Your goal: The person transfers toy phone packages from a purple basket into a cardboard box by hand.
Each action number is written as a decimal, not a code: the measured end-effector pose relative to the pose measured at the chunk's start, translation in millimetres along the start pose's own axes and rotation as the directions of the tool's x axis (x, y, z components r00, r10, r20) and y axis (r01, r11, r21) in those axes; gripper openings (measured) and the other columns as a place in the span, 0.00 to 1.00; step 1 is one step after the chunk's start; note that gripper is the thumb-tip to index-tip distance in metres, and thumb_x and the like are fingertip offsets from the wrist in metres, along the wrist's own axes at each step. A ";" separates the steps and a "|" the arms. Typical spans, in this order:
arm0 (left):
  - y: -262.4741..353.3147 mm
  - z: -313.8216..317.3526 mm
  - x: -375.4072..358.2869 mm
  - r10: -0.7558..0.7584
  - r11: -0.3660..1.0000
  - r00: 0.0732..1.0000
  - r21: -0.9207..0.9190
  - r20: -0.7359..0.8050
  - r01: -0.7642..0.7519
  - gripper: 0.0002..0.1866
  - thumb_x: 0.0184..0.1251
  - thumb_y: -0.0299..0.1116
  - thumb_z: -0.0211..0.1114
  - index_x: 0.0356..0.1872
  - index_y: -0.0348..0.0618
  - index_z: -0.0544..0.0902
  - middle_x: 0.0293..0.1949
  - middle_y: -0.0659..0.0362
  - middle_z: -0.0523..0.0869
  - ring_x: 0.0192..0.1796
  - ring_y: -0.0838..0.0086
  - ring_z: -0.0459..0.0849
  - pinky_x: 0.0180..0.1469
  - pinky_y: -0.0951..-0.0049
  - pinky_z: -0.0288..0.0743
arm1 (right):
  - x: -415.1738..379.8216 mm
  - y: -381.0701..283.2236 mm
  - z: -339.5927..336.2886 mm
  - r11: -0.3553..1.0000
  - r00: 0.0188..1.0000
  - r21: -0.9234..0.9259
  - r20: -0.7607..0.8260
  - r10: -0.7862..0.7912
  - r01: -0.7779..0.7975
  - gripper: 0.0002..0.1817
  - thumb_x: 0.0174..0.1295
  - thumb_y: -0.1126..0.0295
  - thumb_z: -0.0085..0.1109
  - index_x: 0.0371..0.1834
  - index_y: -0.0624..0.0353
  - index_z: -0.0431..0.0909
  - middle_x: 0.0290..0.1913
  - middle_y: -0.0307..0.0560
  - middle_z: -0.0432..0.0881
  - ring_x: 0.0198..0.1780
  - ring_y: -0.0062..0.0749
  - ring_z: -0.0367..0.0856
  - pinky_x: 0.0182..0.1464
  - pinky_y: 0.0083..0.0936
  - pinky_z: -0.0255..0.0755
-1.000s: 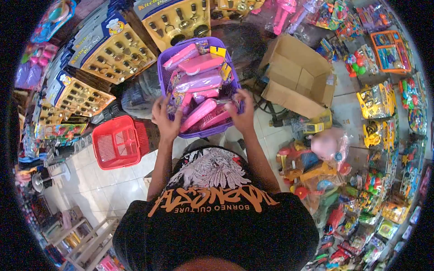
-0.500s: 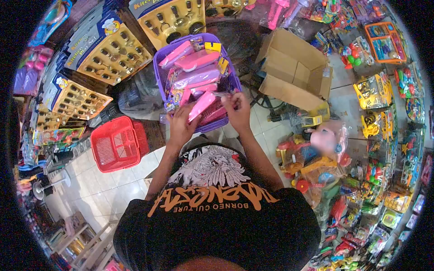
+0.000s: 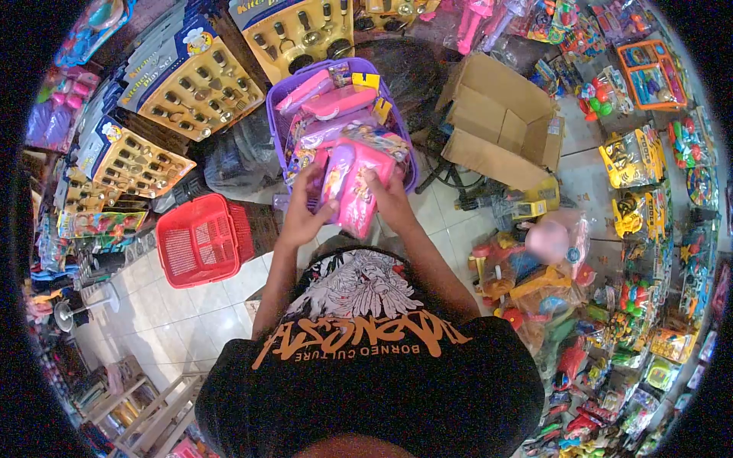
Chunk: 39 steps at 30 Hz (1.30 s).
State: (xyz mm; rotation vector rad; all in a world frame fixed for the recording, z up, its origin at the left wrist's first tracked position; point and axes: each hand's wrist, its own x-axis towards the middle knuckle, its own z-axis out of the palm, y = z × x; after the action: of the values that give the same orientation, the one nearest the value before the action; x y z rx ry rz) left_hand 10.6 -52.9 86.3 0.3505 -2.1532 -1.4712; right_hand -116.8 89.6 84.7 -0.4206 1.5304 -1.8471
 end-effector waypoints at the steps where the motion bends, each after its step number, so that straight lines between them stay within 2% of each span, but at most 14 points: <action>1: -2.2 -6.1 -0.1 -0.125 0.980 0.977 -0.130 0.174 0.149 0.33 0.56 0.34 0.64 0.61 0.34 0.62 0.58 0.50 0.67 0.59 0.67 0.66 0.61 0.68 0.60 | 1.9 5.5 5.6 0.998 0.998 0.002 0.013 -0.066 0.066 0.23 0.65 0.64 0.50 0.60 0.62 0.60 0.55 0.44 0.69 0.53 0.25 0.68 0.56 0.24 0.63; 2: -4.2 -11.2 -1.0 -0.222 0.921 0.908 -0.229 0.355 0.314 0.32 0.60 0.35 0.61 0.62 0.33 0.60 0.56 0.53 0.69 0.57 0.72 0.68 0.60 0.70 0.60 | 2.5 10.1 12.6 0.992 0.991 0.003 0.027 -0.130 0.130 0.23 0.65 0.63 0.49 0.60 0.62 0.59 0.56 0.44 0.68 0.55 0.26 0.67 0.57 0.25 0.62; 4: -13.6 -8.5 -3.6 -0.144 0.962 0.953 -0.187 0.265 0.198 0.28 0.64 0.36 0.58 0.61 0.33 0.61 0.53 0.55 0.73 0.53 0.76 0.70 0.56 0.72 0.64 | 4.5 15.5 24.7 0.983 0.986 -0.080 0.043 -0.162 0.165 0.25 0.68 0.58 0.43 0.62 0.62 0.57 0.59 0.47 0.65 0.58 0.28 0.64 0.60 0.27 0.58; 7: -18.1 -14.0 -13.9 -0.374 0.855 0.914 -0.323 0.155 0.405 0.22 0.63 0.35 0.61 0.54 0.33 0.67 0.44 0.58 0.78 0.45 0.78 0.74 0.50 0.76 0.68 | 29.8 38.4 16.0 0.999 0.996 0.052 0.092 0.006 -0.011 0.27 0.69 0.50 0.35 0.65 0.55 0.54 0.55 0.41 0.69 0.54 0.27 0.69 0.56 0.29 0.65; 11: -25.8 -27.1 -30.5 -0.388 0.883 0.914 -0.330 -0.116 0.333 0.17 0.62 0.34 0.62 0.47 0.37 0.69 0.41 0.59 0.77 0.42 0.80 0.74 0.48 0.76 0.69 | 57.4 22.5 -4.6 0.937 0.960 -0.292 -0.143 -0.243 0.193 0.29 0.61 0.58 0.55 0.62 0.57 0.59 0.48 0.43 0.72 0.43 0.31 0.72 0.52 0.31 0.67; 13: -31.5 -32.4 -37.6 -0.407 0.875 0.892 -0.365 -0.197 0.319 0.17 0.62 0.34 0.62 0.46 0.37 0.69 0.41 0.59 0.77 0.42 0.80 0.74 0.48 0.76 0.68 | 70.5 13.3 -11.8 0.432 0.759 -0.826 -0.007 -0.651 0.363 0.36 0.50 0.67 0.65 0.62 0.59 0.59 0.52 0.51 0.72 0.50 0.38 0.72 0.55 0.31 0.65; 14: -33.6 -33.9 -39.8 -0.428 0.866 0.861 -0.399 -0.275 0.302 0.17 0.62 0.33 0.62 0.46 0.37 0.68 0.41 0.59 0.77 0.43 0.80 0.74 0.47 0.76 0.68 | 78.7 13.8 -16.7 0.428 0.757 -0.825 -0.001 -0.654 0.369 0.36 0.50 0.67 0.65 0.62 0.59 0.59 0.52 0.51 0.72 0.50 0.38 0.72 0.55 0.31 0.65; 16: -29.8 -37.9 -40.0 -0.414 0.882 0.843 -0.379 -0.344 0.278 0.15 0.64 0.34 0.60 0.45 0.39 0.67 0.38 0.62 0.76 0.39 0.81 0.72 0.45 0.78 0.67 | 93.0 17.9 -22.7 0.405 0.802 -0.789 0.177 -0.571 0.462 0.40 0.42 0.70 0.68 0.62 0.56 0.60 0.58 0.55 0.69 0.58 0.54 0.66 0.59 0.39 0.60; 18: -44.5 -44.1 -42.5 -0.444 0.818 0.830 -0.531 -0.337 0.222 0.13 0.66 0.35 0.56 0.44 0.40 0.66 0.36 0.64 0.72 0.37 0.83 0.68 0.42 0.79 0.66 | 100.6 16.9 -26.1 0.466 0.821 -0.744 0.191 -0.538 0.479 0.36 0.42 0.71 0.67 0.59 0.58 0.64 0.59 0.55 0.69 0.59 0.52 0.67 0.60 0.38 0.60; 24: -52.4 -64.3 -39.2 -0.380 0.880 0.843 -0.430 -0.380 0.202 0.16 0.67 0.35 0.55 0.48 0.41 0.62 0.39 0.62 0.70 0.37 0.83 0.67 0.41 0.80 0.65 | 103.1 -15.8 -28.7 0.419 0.873 -0.803 0.240 -0.424 0.424 0.30 0.39 0.68 0.72 0.50 0.57 0.73 0.47 0.53 0.78 0.50 0.45 0.77 0.53 0.31 0.69; 28: -43.7 -83.3 -16.0 -0.276 0.933 0.867 -0.331 -0.415 0.138 0.21 0.65 0.34 0.57 0.52 0.39 0.58 0.42 0.59 0.71 0.42 0.80 0.70 0.47 0.78 0.67 | 104.1 -56.9 -39.0 0.222 0.744 -0.767 0.439 -0.503 0.602 0.29 0.37 0.64 0.74 0.47 0.56 0.76 0.48 0.52 0.77 0.56 0.44 0.71 0.57 0.34 0.64; 30: -31.0 -87.6 1.4 -0.263 0.930 0.882 -0.346 -0.392 0.124 0.23 0.65 0.33 0.58 0.53 0.38 0.57 0.45 0.56 0.72 0.46 0.78 0.71 0.50 0.76 0.67 | 99.4 -87.1 -34.8 0.335 0.792 -0.739 0.431 -0.432 0.584 0.29 0.36 0.62 0.74 0.45 0.56 0.76 0.49 0.50 0.75 0.59 0.45 0.67 0.59 0.34 0.62; 33: -17.4 -86.9 29.3 -0.197 0.937 0.941 -0.335 -0.276 0.097 0.26 0.62 0.29 0.60 0.56 0.38 0.55 0.48 0.55 0.72 0.51 0.76 0.71 0.53 0.74 0.66 | 87.3 -129.1 -24.4 0.398 0.767 -0.683 0.635 -0.089 0.612 0.28 0.35 0.63 0.75 0.44 0.56 0.77 0.47 0.48 0.75 0.54 0.42 0.71 0.56 0.33 0.64; 39: -6.2 -48.6 56.0 -0.040 0.897 0.987 -0.430 0.156 0.104 0.41 0.49 0.30 0.71 0.61 0.40 0.53 0.53 0.55 0.68 0.57 0.72 0.68 0.60 0.71 0.61 | 56.2 -154.8 1.9 0.323 0.700 -0.673 0.713 0.041 0.666 0.30 0.33 0.62 0.74 0.43 0.55 0.76 0.45 0.48 0.74 0.51 0.43 0.72 0.53 0.33 0.66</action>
State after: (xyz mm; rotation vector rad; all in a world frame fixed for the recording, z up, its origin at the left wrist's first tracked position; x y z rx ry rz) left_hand -10.6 -120.5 109.1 0.1662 -1.8507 -2.0195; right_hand -202.1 59.9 222.5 -1.8427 1.8859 -0.6392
